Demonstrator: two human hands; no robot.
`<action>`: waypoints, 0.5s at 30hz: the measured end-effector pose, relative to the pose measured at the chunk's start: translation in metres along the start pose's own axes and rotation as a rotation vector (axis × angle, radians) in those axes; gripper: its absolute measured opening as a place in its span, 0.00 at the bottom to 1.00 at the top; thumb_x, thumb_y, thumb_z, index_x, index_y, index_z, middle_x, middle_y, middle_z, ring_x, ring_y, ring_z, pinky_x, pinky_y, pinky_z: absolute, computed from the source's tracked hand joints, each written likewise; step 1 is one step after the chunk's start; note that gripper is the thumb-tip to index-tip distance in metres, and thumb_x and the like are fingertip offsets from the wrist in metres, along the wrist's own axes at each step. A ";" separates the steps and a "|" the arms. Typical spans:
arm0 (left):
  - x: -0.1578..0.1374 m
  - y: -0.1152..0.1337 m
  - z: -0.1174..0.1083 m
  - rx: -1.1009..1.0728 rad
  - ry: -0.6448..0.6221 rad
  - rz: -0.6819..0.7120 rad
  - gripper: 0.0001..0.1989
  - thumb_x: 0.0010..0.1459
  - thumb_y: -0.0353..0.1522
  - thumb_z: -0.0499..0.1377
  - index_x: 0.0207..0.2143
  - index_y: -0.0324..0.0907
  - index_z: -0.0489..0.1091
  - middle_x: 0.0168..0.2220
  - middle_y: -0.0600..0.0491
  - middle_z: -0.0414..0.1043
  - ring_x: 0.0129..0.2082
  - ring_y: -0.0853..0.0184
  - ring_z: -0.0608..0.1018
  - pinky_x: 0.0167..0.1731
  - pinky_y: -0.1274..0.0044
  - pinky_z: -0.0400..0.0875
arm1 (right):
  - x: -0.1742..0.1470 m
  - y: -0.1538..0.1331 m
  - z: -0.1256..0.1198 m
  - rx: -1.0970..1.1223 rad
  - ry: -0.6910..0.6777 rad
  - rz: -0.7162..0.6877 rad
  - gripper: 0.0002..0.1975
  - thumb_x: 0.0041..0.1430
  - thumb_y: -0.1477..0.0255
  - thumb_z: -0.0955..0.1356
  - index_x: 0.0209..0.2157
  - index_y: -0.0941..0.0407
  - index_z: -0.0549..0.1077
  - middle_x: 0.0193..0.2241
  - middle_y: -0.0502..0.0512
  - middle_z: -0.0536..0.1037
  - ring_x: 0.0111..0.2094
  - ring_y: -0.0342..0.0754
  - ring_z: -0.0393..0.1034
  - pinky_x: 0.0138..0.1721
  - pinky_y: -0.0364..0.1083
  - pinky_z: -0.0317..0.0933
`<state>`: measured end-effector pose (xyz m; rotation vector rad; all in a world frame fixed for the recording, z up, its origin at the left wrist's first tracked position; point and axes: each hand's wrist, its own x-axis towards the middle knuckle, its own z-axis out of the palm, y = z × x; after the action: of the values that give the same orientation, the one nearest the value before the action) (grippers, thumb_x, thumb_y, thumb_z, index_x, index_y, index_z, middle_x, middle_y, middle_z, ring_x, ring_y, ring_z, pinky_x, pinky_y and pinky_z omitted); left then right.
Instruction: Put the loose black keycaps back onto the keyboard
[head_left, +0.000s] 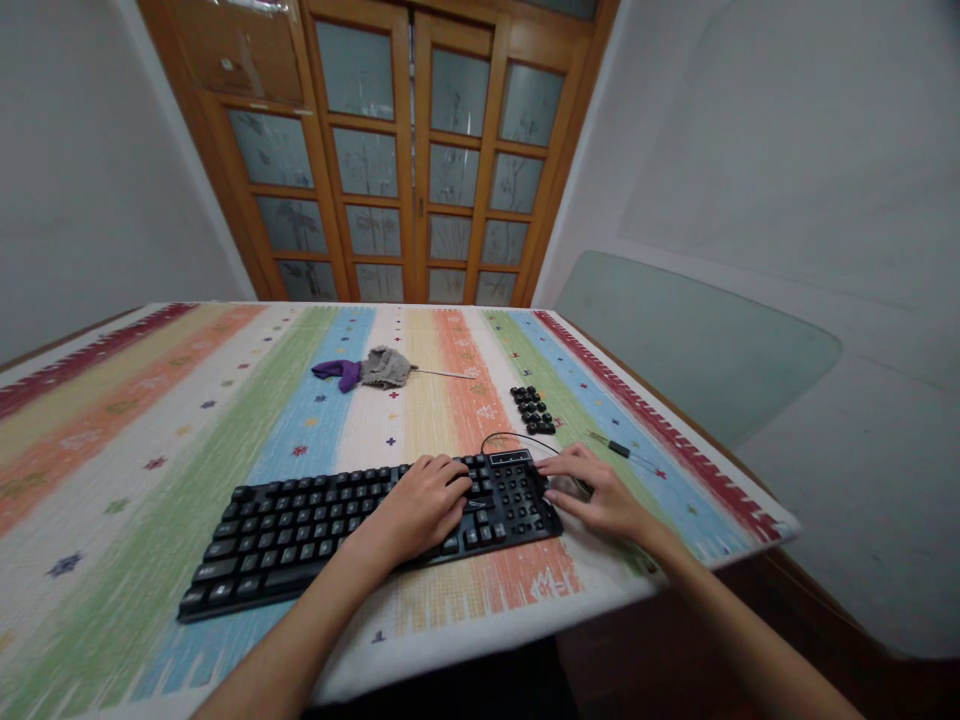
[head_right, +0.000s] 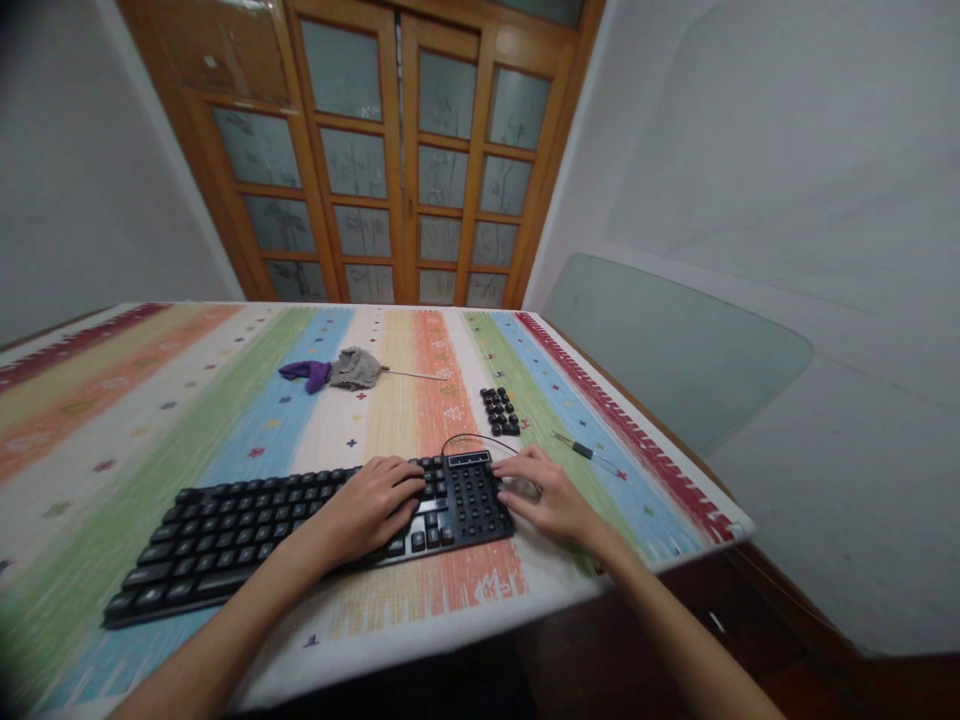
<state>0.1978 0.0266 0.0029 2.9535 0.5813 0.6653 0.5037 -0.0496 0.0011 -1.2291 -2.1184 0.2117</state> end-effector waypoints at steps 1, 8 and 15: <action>0.000 0.000 0.000 -0.001 -0.003 -0.002 0.09 0.64 0.27 0.54 0.45 0.40 0.70 0.48 0.46 0.74 0.48 0.58 0.74 0.47 0.64 0.70 | -0.003 -0.001 0.002 -0.003 0.015 0.008 0.12 0.61 0.71 0.69 0.47 0.53 0.77 0.44 0.57 0.81 0.45 0.53 0.73 0.47 0.54 0.69; 0.001 0.000 -0.002 -0.007 -0.015 -0.007 0.10 0.64 0.27 0.53 0.45 0.39 0.71 0.48 0.46 0.74 0.47 0.58 0.73 0.47 0.64 0.70 | -0.008 -0.004 0.012 -0.053 0.127 -0.028 0.11 0.63 0.69 0.69 0.46 0.53 0.79 0.44 0.59 0.82 0.44 0.54 0.75 0.47 0.57 0.69; 0.000 0.000 -0.003 -0.009 -0.006 -0.001 0.10 0.65 0.27 0.53 0.45 0.39 0.71 0.48 0.45 0.73 0.47 0.58 0.73 0.47 0.63 0.70 | -0.010 -0.005 0.017 -0.052 0.164 -0.017 0.12 0.62 0.68 0.70 0.46 0.51 0.80 0.43 0.58 0.82 0.41 0.55 0.75 0.43 0.57 0.71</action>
<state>0.1971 0.0262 0.0055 2.9460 0.5780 0.6575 0.4930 -0.0574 -0.0148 -1.2145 -2.0028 0.0465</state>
